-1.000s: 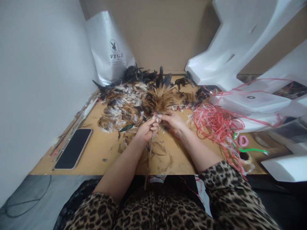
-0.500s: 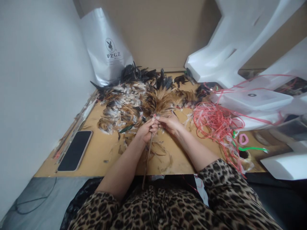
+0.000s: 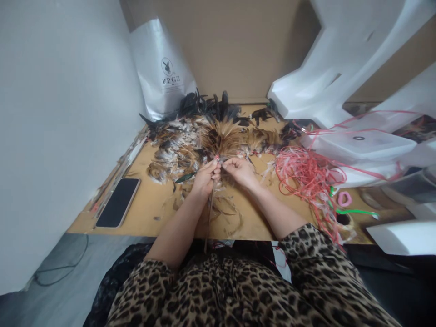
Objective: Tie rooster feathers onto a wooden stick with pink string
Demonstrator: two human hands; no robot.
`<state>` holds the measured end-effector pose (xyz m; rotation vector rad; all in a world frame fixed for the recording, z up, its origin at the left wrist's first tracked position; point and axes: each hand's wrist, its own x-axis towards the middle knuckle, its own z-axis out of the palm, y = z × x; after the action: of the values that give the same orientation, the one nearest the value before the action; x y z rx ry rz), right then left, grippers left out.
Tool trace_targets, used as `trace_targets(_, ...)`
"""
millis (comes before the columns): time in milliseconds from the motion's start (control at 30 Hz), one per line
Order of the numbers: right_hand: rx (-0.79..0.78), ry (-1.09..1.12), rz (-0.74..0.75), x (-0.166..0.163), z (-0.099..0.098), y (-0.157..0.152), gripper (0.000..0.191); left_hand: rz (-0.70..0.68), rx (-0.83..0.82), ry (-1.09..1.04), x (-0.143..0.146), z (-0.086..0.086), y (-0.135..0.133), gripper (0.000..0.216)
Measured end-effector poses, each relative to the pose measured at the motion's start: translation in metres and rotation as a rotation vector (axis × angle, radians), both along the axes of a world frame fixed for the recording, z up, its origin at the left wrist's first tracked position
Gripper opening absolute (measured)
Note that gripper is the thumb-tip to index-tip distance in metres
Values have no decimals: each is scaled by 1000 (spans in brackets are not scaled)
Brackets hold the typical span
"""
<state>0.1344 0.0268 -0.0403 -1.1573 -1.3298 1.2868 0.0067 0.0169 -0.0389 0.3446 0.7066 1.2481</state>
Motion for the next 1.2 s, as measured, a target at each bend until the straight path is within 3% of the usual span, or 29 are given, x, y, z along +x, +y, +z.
trace_targets(100,44,-22,-18,-3,3,-5,31,62,55,107,3,5,-4,5)
trace_targets(300,152,15,-21,-3,22,-23,26,144,241,427,13,14,-17,18)
trace_targets(467,177,8,32,-1,30,-27,26,186,395,733,4,20,-20,19)
trace_targets(600,219,-260,107,7,34,-32,24,256,555,1005,-18,35,-27,10)
trace_targets(733,546,-674,137,18,55,-45,17,172,519,1069,-39,50,-41,13)
trace_targets(867,803,-897,170,24,87,-47,17,57,458,995,-51,64,-62,22)
trace_targets(1033,793,-843,241,17,107,-34,18,-152,578,991,-59,85,-83,30)
trace_targets(1200,672,-675,193,5,98,-20,25,-150,912,1320,-75,107,-82,19)
